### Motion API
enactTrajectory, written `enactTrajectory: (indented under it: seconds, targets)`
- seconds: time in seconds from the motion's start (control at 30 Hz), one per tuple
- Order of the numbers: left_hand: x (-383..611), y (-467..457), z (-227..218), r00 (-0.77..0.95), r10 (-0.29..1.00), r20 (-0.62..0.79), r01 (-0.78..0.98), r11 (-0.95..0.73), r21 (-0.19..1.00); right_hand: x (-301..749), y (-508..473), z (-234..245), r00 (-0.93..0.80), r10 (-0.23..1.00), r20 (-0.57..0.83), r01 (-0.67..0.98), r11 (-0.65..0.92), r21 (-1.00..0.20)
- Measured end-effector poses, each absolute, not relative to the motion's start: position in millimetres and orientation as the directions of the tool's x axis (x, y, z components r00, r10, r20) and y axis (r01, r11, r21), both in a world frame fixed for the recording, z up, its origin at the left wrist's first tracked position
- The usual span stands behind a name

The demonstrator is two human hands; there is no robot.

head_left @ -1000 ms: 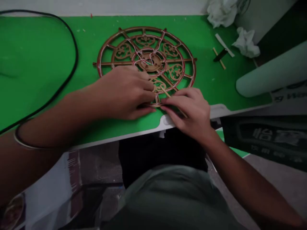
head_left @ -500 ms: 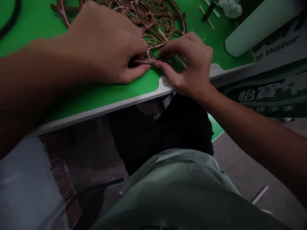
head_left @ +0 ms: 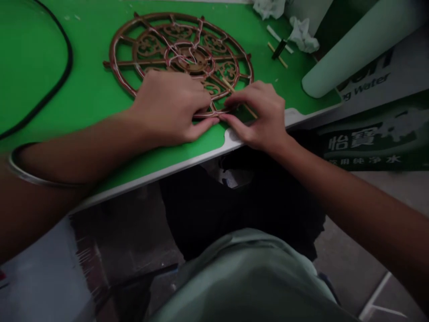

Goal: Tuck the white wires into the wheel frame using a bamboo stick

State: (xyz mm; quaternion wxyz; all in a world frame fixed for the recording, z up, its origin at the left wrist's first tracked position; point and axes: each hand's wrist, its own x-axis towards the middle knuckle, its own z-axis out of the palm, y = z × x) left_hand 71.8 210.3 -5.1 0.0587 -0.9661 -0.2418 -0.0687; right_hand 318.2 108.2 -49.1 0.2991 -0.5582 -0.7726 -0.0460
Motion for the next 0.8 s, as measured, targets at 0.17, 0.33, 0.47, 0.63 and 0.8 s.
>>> enactTrajectory:
  seconds: [0.17, 0.33, 0.47, 0.63, 0.8]
  targets:
    - [63.4, 212.4, -14.5, 0.892, 0.356, 0.278, 0.396, -0.912, -0.103, 314.9, 109.8, -54.6, -0.226, 0.695, 0.682, 0.832, 0.502, -0.236]
    - [56.1, 211.8, -18.7, 0.887, 0.286, 0.363, 0.338, -0.937, -0.088, 308.3, 105.0, -46.7, -0.222, 0.670, 0.708, 0.787, 0.552, -0.275]
    - [54.4, 210.4, -19.3, 0.884, 0.289, 0.368, 0.335, -0.940, -0.067, 307.8, 103.7, -42.8, -0.201, 0.691, 0.694, 0.774, 0.546, -0.320]
    - [57.8, 210.3, -18.5, 0.887, 0.312, 0.339, 0.360, -0.929, -0.086, 310.8, 105.8, -45.8, -0.205, 0.688, 0.696, 0.761, 0.559, -0.329]
    - [61.8, 210.1, -17.5, 0.894, 0.331, 0.303, 0.376, -0.921, -0.103, 311.2, 108.4, -50.7, -0.192, 0.682, 0.706, 0.762, 0.557, -0.330]
